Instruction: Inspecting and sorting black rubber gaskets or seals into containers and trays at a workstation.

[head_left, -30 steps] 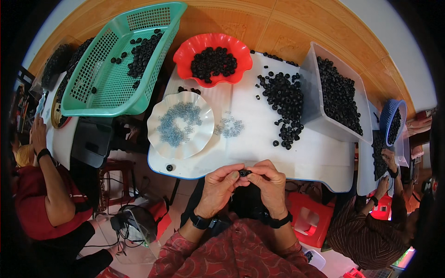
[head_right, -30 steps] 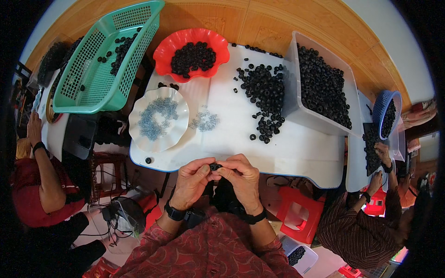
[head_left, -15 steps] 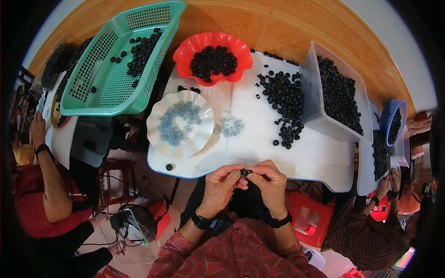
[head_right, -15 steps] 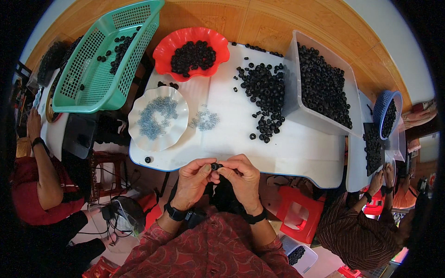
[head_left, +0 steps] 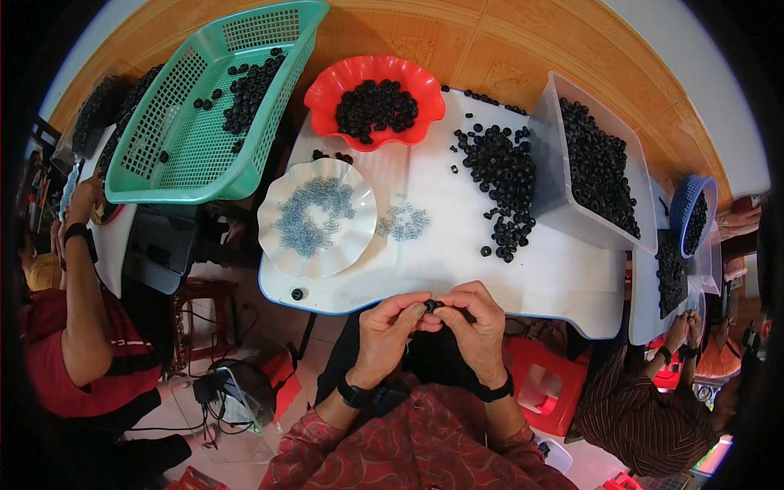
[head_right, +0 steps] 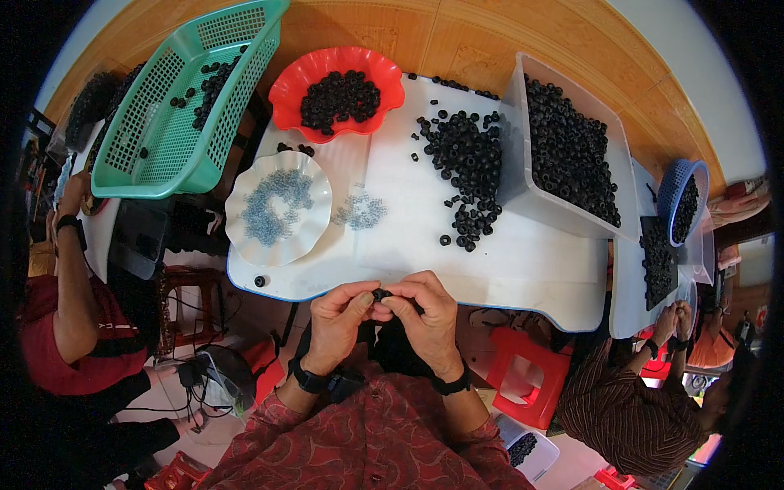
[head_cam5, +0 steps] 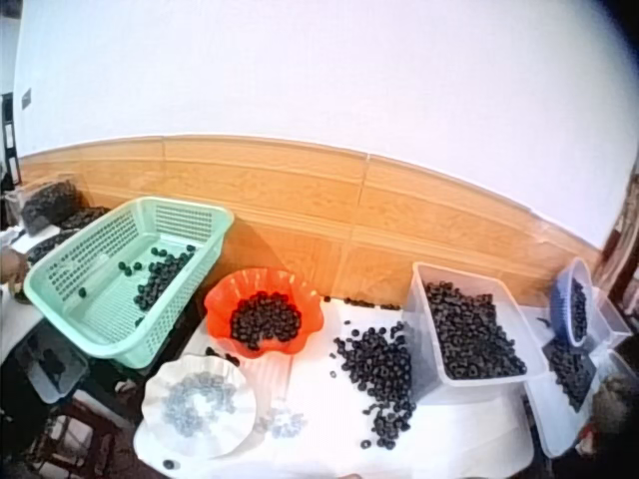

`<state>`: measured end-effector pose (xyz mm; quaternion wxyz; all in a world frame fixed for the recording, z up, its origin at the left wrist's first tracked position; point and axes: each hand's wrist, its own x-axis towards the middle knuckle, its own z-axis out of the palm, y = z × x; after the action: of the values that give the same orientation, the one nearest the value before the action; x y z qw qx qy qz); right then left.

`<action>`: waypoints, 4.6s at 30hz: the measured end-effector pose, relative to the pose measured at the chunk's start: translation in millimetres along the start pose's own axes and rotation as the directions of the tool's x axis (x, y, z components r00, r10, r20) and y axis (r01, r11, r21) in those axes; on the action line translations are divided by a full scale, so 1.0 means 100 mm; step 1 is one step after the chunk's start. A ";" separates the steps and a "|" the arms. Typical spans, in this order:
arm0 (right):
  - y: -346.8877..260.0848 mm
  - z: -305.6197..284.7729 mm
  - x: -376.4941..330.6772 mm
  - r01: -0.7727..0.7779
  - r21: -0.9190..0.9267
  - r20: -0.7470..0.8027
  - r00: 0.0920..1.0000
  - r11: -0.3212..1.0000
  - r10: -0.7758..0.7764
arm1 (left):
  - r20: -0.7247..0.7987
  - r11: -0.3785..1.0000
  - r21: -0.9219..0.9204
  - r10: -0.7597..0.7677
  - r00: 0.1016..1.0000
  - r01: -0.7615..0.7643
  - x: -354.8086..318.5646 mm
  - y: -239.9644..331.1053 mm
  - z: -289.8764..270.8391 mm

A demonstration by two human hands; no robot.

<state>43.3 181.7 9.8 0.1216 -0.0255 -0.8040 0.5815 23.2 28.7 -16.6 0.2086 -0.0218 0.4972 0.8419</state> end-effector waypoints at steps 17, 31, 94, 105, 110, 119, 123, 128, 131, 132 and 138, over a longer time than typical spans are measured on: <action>-0.11 0.04 -0.01 0.129 -0.158 0.034 0.992 0.979 -0.125 | -0.009 0.999 -0.047 -0.015 1.000 0.015 0.02 -0.03 -0.03; 0.02 0.07 -0.02 0.228 -0.273 0.055 0.974 0.935 -0.221 | -0.054 0.997 -0.044 -0.068 0.996 0.066 0.03 -0.02 0.03; -0.19 0.50 -0.14 -0.131 0.094 -0.034 0.990 0.987 0.135 | 0.141 0.861 -0.509 0.050 0.989 0.029 0.04 0.07 0.00; -0.22 0.49 -0.13 -0.123 0.126 0.009 0.992 0.984 0.123 | 0.117 0.872 -0.489 0.072 0.991 -0.006 0.01 0.09 0.00; -0.18 0.50 -0.15 -0.115 0.191 0.009 0.993 0.975 0.116 | 0.091 0.883 -0.470 0.033 0.995 0.014 0.00 0.07 -0.03; -0.25 0.48 -0.14 -0.182 0.154 0.056 0.983 0.971 0.175 | 0.108 0.887 -0.461 0.080 0.991 -0.021 -0.01 0.18 0.02; -0.24 0.51 -0.14 -0.147 0.162 0.037 0.989 0.976 0.143 | 0.137 0.861 -0.507 0.123 0.983 -0.037 -0.01 0.18 0.01; -0.27 0.54 -0.12 -0.126 0.140 0.029 0.992 0.982 0.123 | 0.144 0.864 -0.502 0.126 0.981 -0.038 0.00 0.16 -0.03; -0.31 0.56 -0.08 -0.093 0.147 0.005 0.996 0.985 0.093 | 0.119 0.861 -0.507 0.125 0.985 -0.048 0.00 0.18 -0.02; -0.33 0.56 -0.07 -0.072 0.136 -0.012 0.997 0.988 0.074 | 0.131 0.862 -0.504 0.139 0.982 -0.054 0.01 0.19 -0.01; -0.33 0.64 -0.03 -0.066 0.115 -0.056 0.996 0.991 0.073 | 0.099 0.887 -0.456 0.128 0.987 -0.070 0.02 0.17 0.00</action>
<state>35.3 111.0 21.7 0.1267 -0.0642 -0.7643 0.6290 15.3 22.4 -2.7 0.1857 0.0090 0.2748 0.9434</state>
